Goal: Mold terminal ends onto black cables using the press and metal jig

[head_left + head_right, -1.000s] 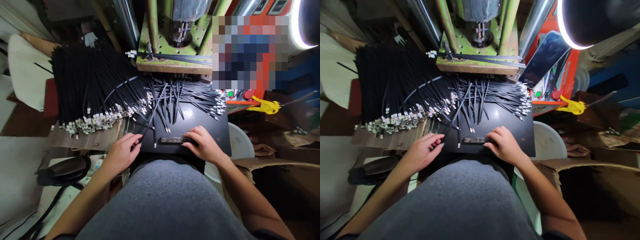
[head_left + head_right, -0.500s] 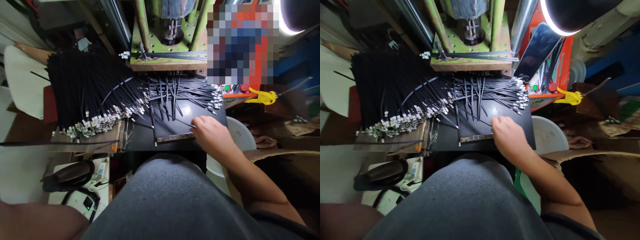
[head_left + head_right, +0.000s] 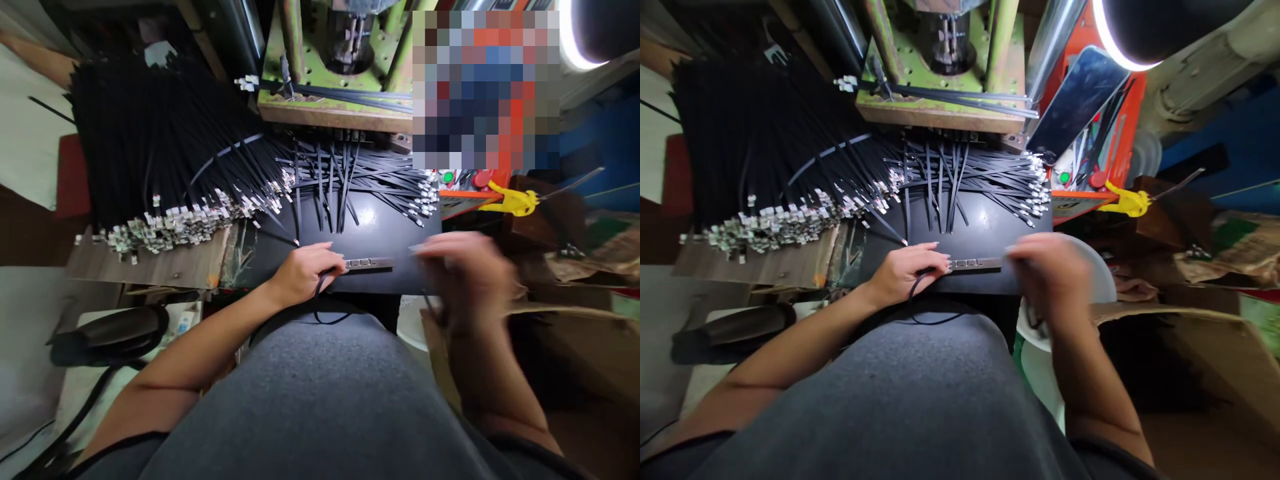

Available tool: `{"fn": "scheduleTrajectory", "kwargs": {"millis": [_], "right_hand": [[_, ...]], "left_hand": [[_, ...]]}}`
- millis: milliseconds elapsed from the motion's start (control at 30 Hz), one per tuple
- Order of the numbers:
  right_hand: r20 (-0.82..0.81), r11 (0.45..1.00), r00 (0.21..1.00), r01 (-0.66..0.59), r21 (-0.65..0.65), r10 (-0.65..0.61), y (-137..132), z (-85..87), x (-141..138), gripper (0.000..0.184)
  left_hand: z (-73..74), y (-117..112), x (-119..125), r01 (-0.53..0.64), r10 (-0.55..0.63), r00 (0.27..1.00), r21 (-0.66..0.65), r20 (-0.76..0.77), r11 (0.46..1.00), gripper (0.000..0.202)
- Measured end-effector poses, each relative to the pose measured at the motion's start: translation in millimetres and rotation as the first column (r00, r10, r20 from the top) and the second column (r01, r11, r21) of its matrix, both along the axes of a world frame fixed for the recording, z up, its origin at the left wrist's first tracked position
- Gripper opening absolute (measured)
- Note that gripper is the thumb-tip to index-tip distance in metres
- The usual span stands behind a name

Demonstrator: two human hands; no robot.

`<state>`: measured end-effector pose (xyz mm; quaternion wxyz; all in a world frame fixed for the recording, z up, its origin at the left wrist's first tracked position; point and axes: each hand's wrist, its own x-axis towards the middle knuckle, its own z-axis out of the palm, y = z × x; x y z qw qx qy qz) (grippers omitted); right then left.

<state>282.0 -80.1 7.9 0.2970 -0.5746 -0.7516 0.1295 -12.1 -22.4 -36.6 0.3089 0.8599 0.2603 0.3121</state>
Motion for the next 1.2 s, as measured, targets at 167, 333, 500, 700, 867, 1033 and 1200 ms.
{"fn": "scheduleTrajectory", "kwargs": {"millis": [167, 333, 500, 700, 867, 1033, 1200], "right_hand": [[-0.277, 0.941, 0.917, -0.324, -0.096, 0.287, 17.8, -39.7, -64.1, 0.009], [-0.144, 0.901, 0.92, -0.388, -0.194, 0.365, 22.3, -32.2, -61.1, 0.009], [0.051, 0.897, 0.911, -0.391, -0.208, 0.409, 23.9, -26.7, -69.5, 0.022], [-0.183, 0.915, 0.928, -0.358, -0.185, 0.326, 23.1, -32.1, -53.5, 0.016], [-0.196, 0.967, 0.956, -0.238, -0.093, 0.216, 14.2, -41.8, -48.1, 0.011], [0.153, 0.935, 0.927, -0.321, -0.148, 0.343, 12.5, -35.5, -58.0, 0.023], [0.019, 0.824, 0.883, -0.43, -0.37, 0.469, 41.7, -12.4, -44.3, 0.025]], "left_hand": [[3.5, -0.4, 11.9, -0.079, 0.07, 0.993, -0.095, -0.099, 0.992, 0.002], [32.4, 3.5, 21.9, -0.098, 0.043, 0.904, -0.109, -0.425, 0.989, 0.008], [43.4, -0.1, 32.3, -0.09, 0.042, 0.78, -0.046, -0.625, 0.995, 0.011], [45.1, 1.5, 32.8, -0.037, 0.016, 0.765, -0.019, -0.644, 0.999, 0.021], [34.1, -9.3, -14.5, -0.262, 0.214, 0.774, 0.005, -0.596, 0.965, 0.043], [16.7, -24.3, -48.1, -0.458, 0.286, 0.746, -0.15, -0.602, 0.876, 0.043], [15.1, -27.3, -64.1, -0.516, 0.31, 0.775, -0.27, -0.55, 0.813, 0.032]]}}
